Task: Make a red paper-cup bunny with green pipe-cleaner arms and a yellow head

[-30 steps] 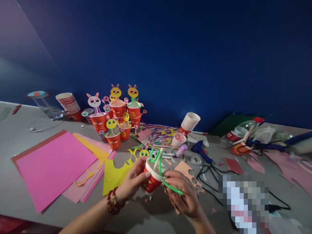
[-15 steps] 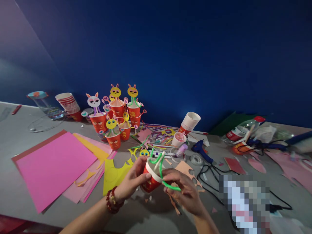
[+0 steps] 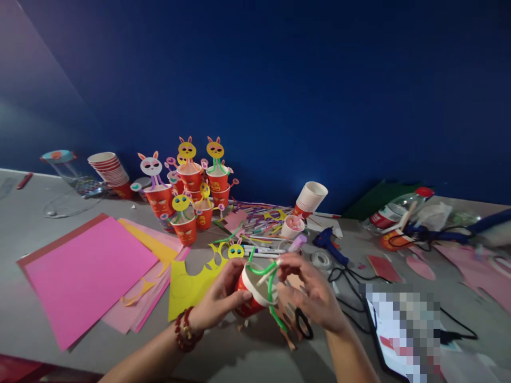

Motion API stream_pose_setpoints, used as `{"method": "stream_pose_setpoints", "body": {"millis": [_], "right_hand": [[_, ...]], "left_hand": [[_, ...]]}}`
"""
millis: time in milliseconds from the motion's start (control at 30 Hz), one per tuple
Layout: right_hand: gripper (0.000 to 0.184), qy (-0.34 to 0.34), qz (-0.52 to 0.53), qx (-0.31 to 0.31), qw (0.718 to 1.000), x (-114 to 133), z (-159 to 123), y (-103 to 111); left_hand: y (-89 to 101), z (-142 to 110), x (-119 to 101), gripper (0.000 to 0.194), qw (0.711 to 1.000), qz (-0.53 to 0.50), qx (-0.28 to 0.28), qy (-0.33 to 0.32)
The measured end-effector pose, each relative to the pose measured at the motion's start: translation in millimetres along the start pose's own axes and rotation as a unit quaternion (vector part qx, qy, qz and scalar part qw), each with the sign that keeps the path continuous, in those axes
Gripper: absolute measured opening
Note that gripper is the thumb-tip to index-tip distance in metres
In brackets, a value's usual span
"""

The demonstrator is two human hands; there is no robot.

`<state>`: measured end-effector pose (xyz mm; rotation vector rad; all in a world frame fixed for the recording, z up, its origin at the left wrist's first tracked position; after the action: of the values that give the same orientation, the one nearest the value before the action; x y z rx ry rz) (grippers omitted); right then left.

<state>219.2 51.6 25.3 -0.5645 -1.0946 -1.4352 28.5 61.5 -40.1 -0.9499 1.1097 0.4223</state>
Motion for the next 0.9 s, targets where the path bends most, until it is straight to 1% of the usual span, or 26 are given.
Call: {"method": "stream_pose_setpoints", "body": {"millis": [67,100,133,167,200,267,333,400,500,633,733,833,900], "right_hand": [[0.031,-0.008,-0.020,-0.011,1.000,7.5,4.5,-8.5],[0.028,-0.007,-0.033,-0.016,0.999,11.0,6.6,-13.4],[0.021,-0.006,-0.045,-0.024,0.999,13.4,8.4,-17.8],[0.014,-0.006,-0.053,-0.038,0.998,14.9,9.7,-21.1],[0.011,-0.009,-0.054,-0.055,0.997,14.8,10.5,-23.2],[0.018,-0.031,-0.041,-0.099,0.994,10.0,10.1,-23.8],[0.020,-0.066,-0.013,-0.129,0.989,1.4,7.8,-23.2],[0.020,-0.095,0.014,-0.146,0.985,-6.3,5.3,-22.5],[0.020,-0.109,0.037,-0.165,0.979,-11.9,3.3,-21.6],[0.020,-0.129,0.051,-0.177,0.974,-14.3,3.1,-22.8],[0.021,-0.126,0.049,-0.180,0.974,-11.2,3.8,-23.1],[0.023,-0.113,0.044,-0.170,0.978,-6.6,5.3,-23.9],[0.023,-0.107,0.037,-0.159,0.981,-4.6,6.3,-24.7]], "left_hand": [[-3.6,-0.4,0.4,0.042,1.000,0.012,0.011,-0.003],[-4.7,-0.9,0.7,0.042,1.000,0.018,0.014,-0.004],[-5.3,-1.5,1.2,0.042,1.000,0.025,0.014,-0.004],[-5.1,-2.2,1.9,0.042,0.999,0.031,0.012,-0.004],[-4.3,-2.9,2.5,0.042,0.999,0.035,0.009,-0.005],[-1.9,-4.2,3.9,0.044,0.999,0.040,0.002,-0.008],[0.1,-5.1,5.0,0.046,0.999,0.045,0.000,-0.015],[1.4,-5.7,5.4,0.046,0.998,0.056,-0.001,-0.027],[2.0,-5.7,5.2,0.045,0.997,0.070,-0.002,-0.041],[3.2,-5.5,4.2,0.043,0.995,0.088,-0.013,-0.047],[5.2,-6.8,3.2,0.039,0.991,0.117,-0.031,-0.060],[7.5,-8.0,5.5,0.043,0.990,0.121,-0.043,-0.061],[8.0,-8.0,7.9,0.047,0.992,0.108,-0.038,-0.055]]}}
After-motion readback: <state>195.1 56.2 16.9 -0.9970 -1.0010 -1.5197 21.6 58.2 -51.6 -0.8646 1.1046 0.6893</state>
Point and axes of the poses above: each hand's wrist, its own z-axis towards the middle knuckle, its own y-axis out of the back of the hand, x = y × z, the point moved 6 cm from there along z, towards the middle knuckle, and after that the axes turned 4 degrees about y, right-handed, at the moved point
